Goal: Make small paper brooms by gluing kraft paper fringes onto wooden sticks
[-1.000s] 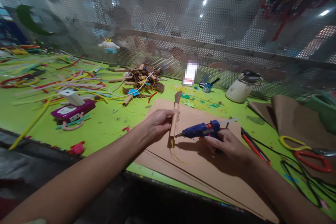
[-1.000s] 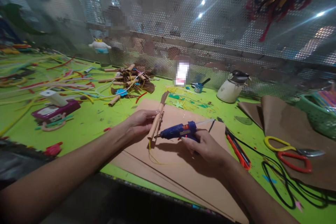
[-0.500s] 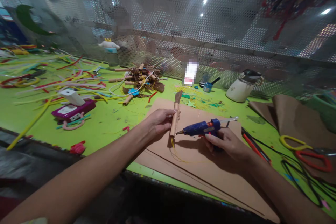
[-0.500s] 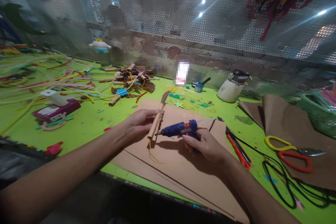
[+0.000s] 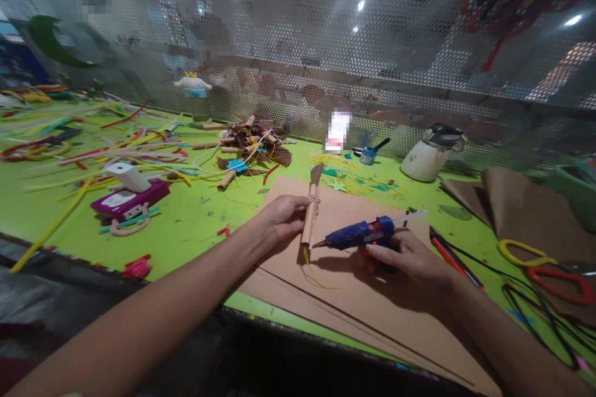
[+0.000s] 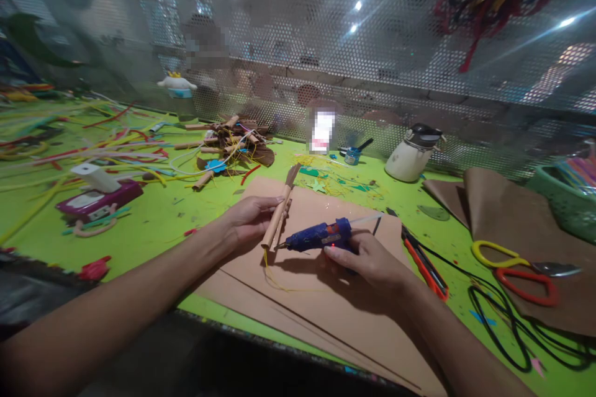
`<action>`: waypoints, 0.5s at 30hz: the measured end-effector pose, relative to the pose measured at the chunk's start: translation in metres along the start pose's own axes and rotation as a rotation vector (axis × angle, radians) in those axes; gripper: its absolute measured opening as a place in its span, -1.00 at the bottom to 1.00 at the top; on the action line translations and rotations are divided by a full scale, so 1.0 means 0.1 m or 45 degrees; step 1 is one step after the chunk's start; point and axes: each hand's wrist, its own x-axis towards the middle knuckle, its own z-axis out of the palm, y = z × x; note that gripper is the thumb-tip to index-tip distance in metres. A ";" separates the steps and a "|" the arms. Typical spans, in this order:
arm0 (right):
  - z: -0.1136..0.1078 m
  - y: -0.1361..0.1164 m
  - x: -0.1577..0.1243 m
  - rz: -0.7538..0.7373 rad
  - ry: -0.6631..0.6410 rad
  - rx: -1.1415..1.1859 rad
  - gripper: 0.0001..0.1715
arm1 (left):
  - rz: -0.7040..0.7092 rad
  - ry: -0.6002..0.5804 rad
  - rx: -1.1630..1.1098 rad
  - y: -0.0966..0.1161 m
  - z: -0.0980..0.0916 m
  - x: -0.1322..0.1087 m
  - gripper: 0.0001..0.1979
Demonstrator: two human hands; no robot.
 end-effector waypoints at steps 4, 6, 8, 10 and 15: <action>0.03 0.01 0.01 0.013 0.007 0.095 -0.67 | -0.006 0.003 -0.003 0.01 0.01 -0.01 -0.87; 0.04 0.03 0.02 0.016 0.046 0.150 -0.69 | 0.000 0.011 -0.007 0.00 0.01 -0.01 -0.87; 0.05 0.04 0.03 0.012 0.058 0.161 -0.70 | 0.016 0.006 -0.013 0.00 0.01 0.01 -0.87; 0.04 0.06 0.04 -0.009 0.063 0.145 -0.70 | 0.033 0.005 -0.015 -0.01 0.00 0.01 -0.86; 0.03 0.06 0.04 -0.019 0.032 0.053 -0.67 | 0.001 0.022 -0.010 0.00 0.00 -0.01 -0.87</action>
